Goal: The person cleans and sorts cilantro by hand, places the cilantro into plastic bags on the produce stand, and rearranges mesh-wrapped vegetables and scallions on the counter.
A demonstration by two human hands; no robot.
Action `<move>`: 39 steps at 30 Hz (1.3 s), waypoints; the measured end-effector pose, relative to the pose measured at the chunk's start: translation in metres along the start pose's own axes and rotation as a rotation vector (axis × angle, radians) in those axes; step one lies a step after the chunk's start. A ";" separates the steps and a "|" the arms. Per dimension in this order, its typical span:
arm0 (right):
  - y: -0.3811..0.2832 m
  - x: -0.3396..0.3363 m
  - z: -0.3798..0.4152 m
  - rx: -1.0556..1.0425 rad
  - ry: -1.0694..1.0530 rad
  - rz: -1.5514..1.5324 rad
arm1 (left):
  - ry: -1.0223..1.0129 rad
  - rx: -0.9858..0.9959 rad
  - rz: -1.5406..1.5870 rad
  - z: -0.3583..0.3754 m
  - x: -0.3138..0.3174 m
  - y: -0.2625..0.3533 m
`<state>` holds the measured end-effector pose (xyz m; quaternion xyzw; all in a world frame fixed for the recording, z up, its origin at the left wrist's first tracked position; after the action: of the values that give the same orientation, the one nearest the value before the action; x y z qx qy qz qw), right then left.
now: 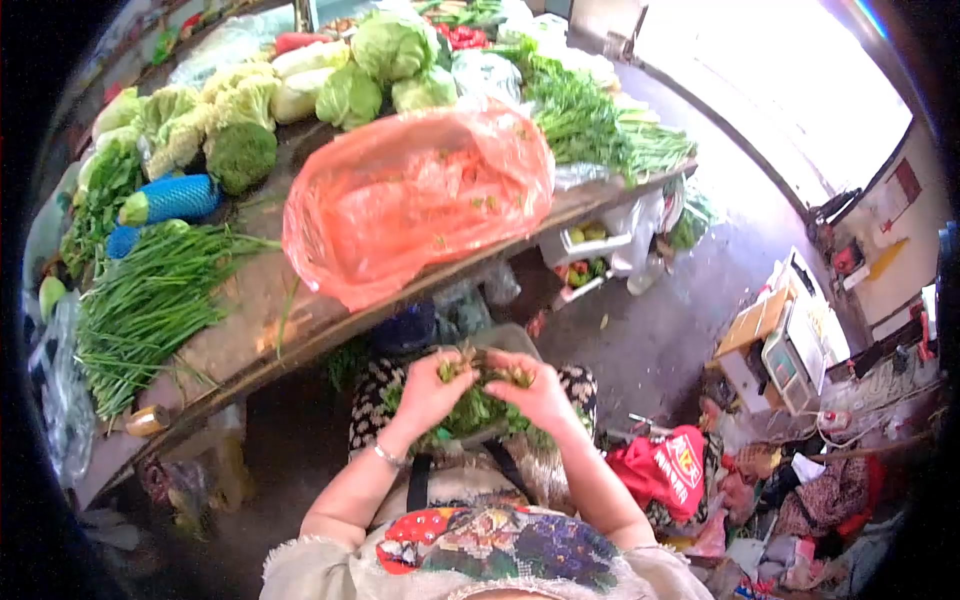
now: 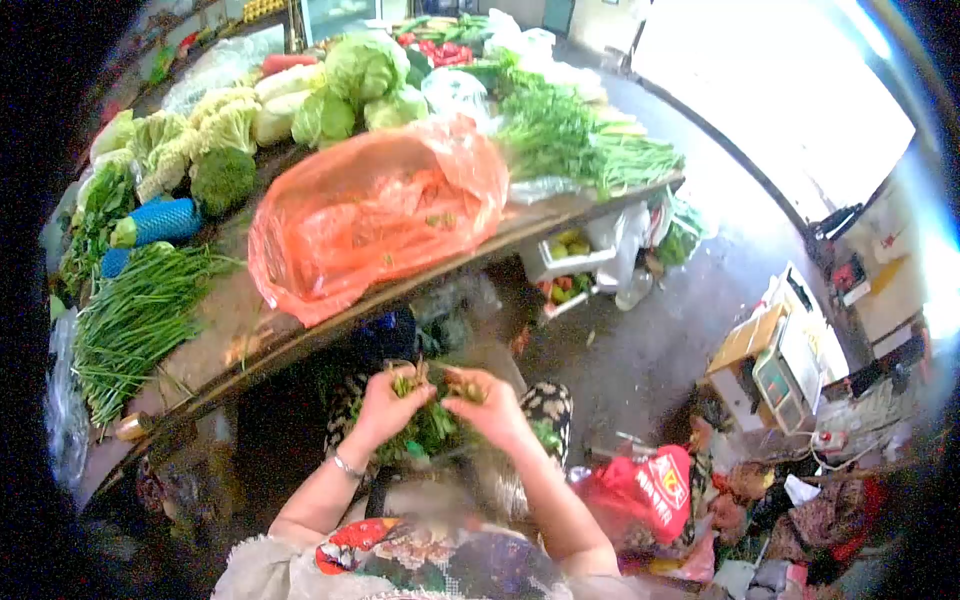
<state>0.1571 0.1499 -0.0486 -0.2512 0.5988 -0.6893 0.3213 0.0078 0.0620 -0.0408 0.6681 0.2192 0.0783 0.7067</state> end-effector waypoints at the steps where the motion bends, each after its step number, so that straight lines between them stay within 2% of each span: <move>1: -0.010 0.009 0.002 0.042 -0.057 0.023 | -0.063 -0.001 -0.018 0.000 0.004 -0.001; 3: -0.012 0.026 -0.001 -0.065 -0.174 -0.072 | -0.129 -0.075 0.123 0.002 0.011 0.004; 4: -0.013 0.028 -0.002 -0.091 -0.182 0.062 | -0.174 -0.066 0.149 0.001 0.014 -0.001; 5: -0.013 0.029 -0.003 -0.091 -0.186 0.064 | -0.170 -0.066 0.150 0.000 0.013 0.000; 7: -0.013 0.026 -0.005 -0.043 -0.130 0.057 | -0.164 -0.021 0.209 0.000 0.012 0.008; 9: -0.010 0.011 -0.005 0.007 -0.008 0.061 | -0.105 -0.060 0.313 -0.001 0.008 0.009; 10: -0.004 -0.001 -0.007 -0.049 0.063 0.100 | -0.116 -0.078 0.366 -0.001 0.005 0.016; 11: -0.008 -0.008 -0.005 0.107 0.105 0.047 | -0.145 -0.143 0.415 -0.002 0.005 0.015; 12: -0.008 -0.015 -0.005 0.057 0.172 -0.025 | -0.139 -0.119 0.402 -0.002 0.005 0.014; 14: -0.016 -0.027 -0.001 0.017 0.177 0.029 | -0.251 -0.097 0.520 0.000 0.008 0.019; 15: -0.017 -0.031 -0.001 -0.103 0.203 -0.031 | -0.284 -0.127 0.530 0.001 0.010 0.015; 17: -0.029 -0.027 0.002 -0.204 0.250 -0.145 | -0.338 -0.163 0.606 0.005 0.014 0.019; 18: -0.031 -0.025 0.003 -0.189 0.256 -0.149 | -0.354 -0.178 0.626 0.006 0.015 0.021; 21: -0.029 -0.009 0.007 -0.021 0.112 -0.019 | -0.390 -0.228 0.652 0.009 0.022 0.021; 24: -0.024 0.012 0.007 0.056 0.000 -0.142 | -0.433 -0.202 0.696 0.009 0.031 0.014; 27: -0.019 0.018 0.006 -0.023 -0.007 -0.172 | -0.428 -0.224 0.704 0.011 0.033 0.011; 28: -0.013 0.013 0.005 0.036 0.023 -0.192 | -0.406 -0.205 0.600 0.010 0.029 0.013; 29: -0.007 0.007 0.003 0.093 0.054 -0.210 | -0.371 -0.160 0.656 0.008 0.027 0.012; 32: -0.010 -0.003 0.005 0.076 0.098 -0.220 | -0.299 -0.252 0.604 0.002 0.020 -0.001; 37: -0.009 -0.044 0.008 -0.013 0.345 -0.193 | -0.200 -0.163 0.613 -0.004 -0.003 0.005; 39: -0.014 -0.062 0.009 -0.070 0.408 -0.204 | -0.136 -0.134 0.485 -0.007 -0.022 0.006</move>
<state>0.2034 0.1908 -0.0305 -0.1766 0.6464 -0.7335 0.1134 -0.0132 0.0600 -0.0308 0.6565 -0.0013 0.2146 0.7231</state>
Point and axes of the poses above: each hand's wrist, its own z-axis away from the middle knuckle, its own x-axis out of the palm, y = z × x, the point moved 6 cm from there along -z, towards the middle knuckle, and after that the axes turned 1 degree about -y, right-handed, at the moved point
